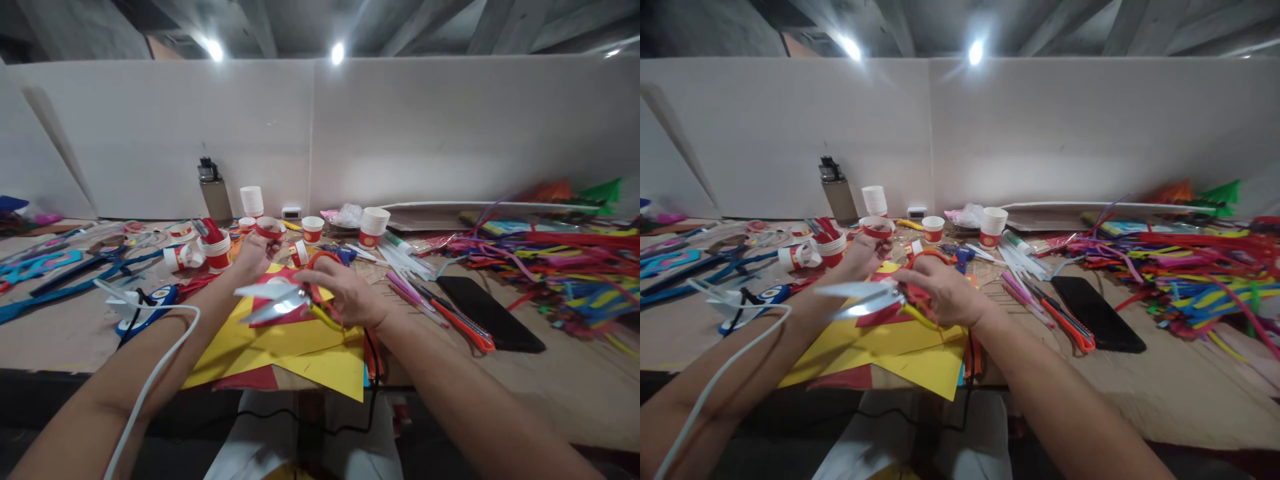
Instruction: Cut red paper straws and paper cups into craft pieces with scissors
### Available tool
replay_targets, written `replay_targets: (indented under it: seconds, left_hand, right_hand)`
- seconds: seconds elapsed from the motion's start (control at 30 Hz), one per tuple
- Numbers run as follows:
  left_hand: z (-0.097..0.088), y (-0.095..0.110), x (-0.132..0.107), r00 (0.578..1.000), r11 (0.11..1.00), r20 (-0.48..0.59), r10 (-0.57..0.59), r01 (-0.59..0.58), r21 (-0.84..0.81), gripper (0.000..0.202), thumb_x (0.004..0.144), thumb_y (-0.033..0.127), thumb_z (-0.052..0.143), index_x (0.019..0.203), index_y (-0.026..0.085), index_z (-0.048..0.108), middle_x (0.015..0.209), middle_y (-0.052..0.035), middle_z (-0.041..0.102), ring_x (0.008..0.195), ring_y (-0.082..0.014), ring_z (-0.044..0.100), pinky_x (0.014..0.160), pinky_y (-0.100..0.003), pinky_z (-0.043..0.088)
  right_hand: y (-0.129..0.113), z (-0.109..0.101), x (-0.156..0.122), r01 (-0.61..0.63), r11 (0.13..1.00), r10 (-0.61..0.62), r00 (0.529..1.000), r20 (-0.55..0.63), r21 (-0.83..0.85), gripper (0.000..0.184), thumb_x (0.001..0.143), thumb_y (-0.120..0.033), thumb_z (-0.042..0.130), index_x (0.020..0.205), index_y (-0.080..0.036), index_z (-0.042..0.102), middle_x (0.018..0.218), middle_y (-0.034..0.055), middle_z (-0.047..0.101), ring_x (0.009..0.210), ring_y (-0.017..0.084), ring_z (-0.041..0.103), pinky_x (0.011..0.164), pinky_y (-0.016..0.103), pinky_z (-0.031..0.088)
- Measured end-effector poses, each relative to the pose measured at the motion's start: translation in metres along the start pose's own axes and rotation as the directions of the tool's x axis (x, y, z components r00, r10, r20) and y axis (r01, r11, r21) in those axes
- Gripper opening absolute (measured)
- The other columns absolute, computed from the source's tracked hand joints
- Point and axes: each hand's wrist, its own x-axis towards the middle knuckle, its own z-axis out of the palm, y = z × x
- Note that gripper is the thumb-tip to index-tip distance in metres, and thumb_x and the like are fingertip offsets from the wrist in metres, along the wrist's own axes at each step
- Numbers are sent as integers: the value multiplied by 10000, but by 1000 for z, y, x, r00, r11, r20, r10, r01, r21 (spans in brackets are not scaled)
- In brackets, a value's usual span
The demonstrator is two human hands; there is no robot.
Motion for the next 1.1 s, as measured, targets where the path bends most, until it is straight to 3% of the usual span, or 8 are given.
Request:
replay_targets:
  seconds: [0.07, 0.17, 0.27, 0.33, 0.37, 0.5, 0.7, 1.1]
  left_hand:
    - [0, 1, 0, 1000, 1000, 26, 11, -10, -18, 232, 570, 142, 761, 715, 151, 580, 642, 33, 584, 526, -43, 506, 467, -152, 360]
    - [4, 1, -5, 994, 998, 96, 58, -55, -40, 204, 588, 187, 769, 695, 150, 600, 639, 25, 582, 534, -51, 502, 476, -162, 378]
    - [8, 2, -9, 983, 995, 153, 99, -102, 12, 184, 615, 221, 769, 716, 139, 639, 650, 9, 596, 557, -58, 517, 508, -170, 400]
    - [11, 3, -11, 976, 987, 170, 138, -150, 63, 195, 617, 227, 774, 738, 131, 653, 675, -6, 617, 587, -66, 539, 556, -182, 425]
    - [12, 4, -12, 971, 980, 174, 163, -180, 82, 201, 616, 230, 776, 737, 127, 652, 674, -10, 621, 594, -69, 546, 574, -188, 432]
    - [12, 6, -15, 961, 955, 162, 226, -251, 155, 226, 625, 241, 770, 751, 122, 625, 652, -17, 623, 588, -86, 561, 571, -204, 434]
    - [10, 1, -16, 943, 928, 161, 291, -319, 194, 216, 658, 242, 741, 781, 135, 601, 685, -14, 636, 592, -92, 573, 578, -212, 457]
    - [17, 0, -24, 951, 937, 172, 255, -287, 200, 229, 642, 279, 765, 731, 132, 614, 639, -7, 632, 563, -88, 576, 573, -210, 470]
  right_hand:
    - [-1, 2, -2, 61, 996, -60, 998, 12, -71, 462, 763, -221, 636, 1211, -227, 526, 942, 69, 518, 833, 174, 496, 721, 312, 463]
    - [4, 4, -2, -105, 994, 98, 982, -161, -33, 426, 788, -255, 619, 1199, -200, 519, 978, 82, 555, 846, 175, 525, 743, 306, 458]
    - [13, 2, -1, -428, 903, 415, 854, -315, 29, 325, 843, -342, 554, 1118, -169, 556, 902, 72, 617, 763, 167, 556, 694, 286, 440]
    - [18, 2, 0, -573, 819, 553, 778, -300, 23, 315, 845, -393, 540, 1056, -163, 584, 819, 53, 633, 700, 162, 555, 647, 269, 417]
    - [20, 2, 0, -607, 794, 587, 764, -268, 10, 308, 839, -408, 543, 1020, -164, 595, 796, 46, 635, 683, 159, 553, 629, 260, 404]
    - [18, 7, 1, -632, 774, 617, 767, -176, -43, 270, 840, -421, 521, 914, -171, 591, 772, 36, 632, 660, 148, 535, 586, 240, 361]
    - [11, 10, 2, -603, 795, 585, 791, -180, -66, 274, 852, -402, 504, 984, -177, 588, 841, 52, 636, 725, 161, 545, 631, 246, 367]
    - [11, 12, 1, -583, 812, 572, 805, -156, -29, 195, 858, -343, 494, 887, -178, 593, 802, 36, 636, 684, 143, 537, 606, 237, 357]
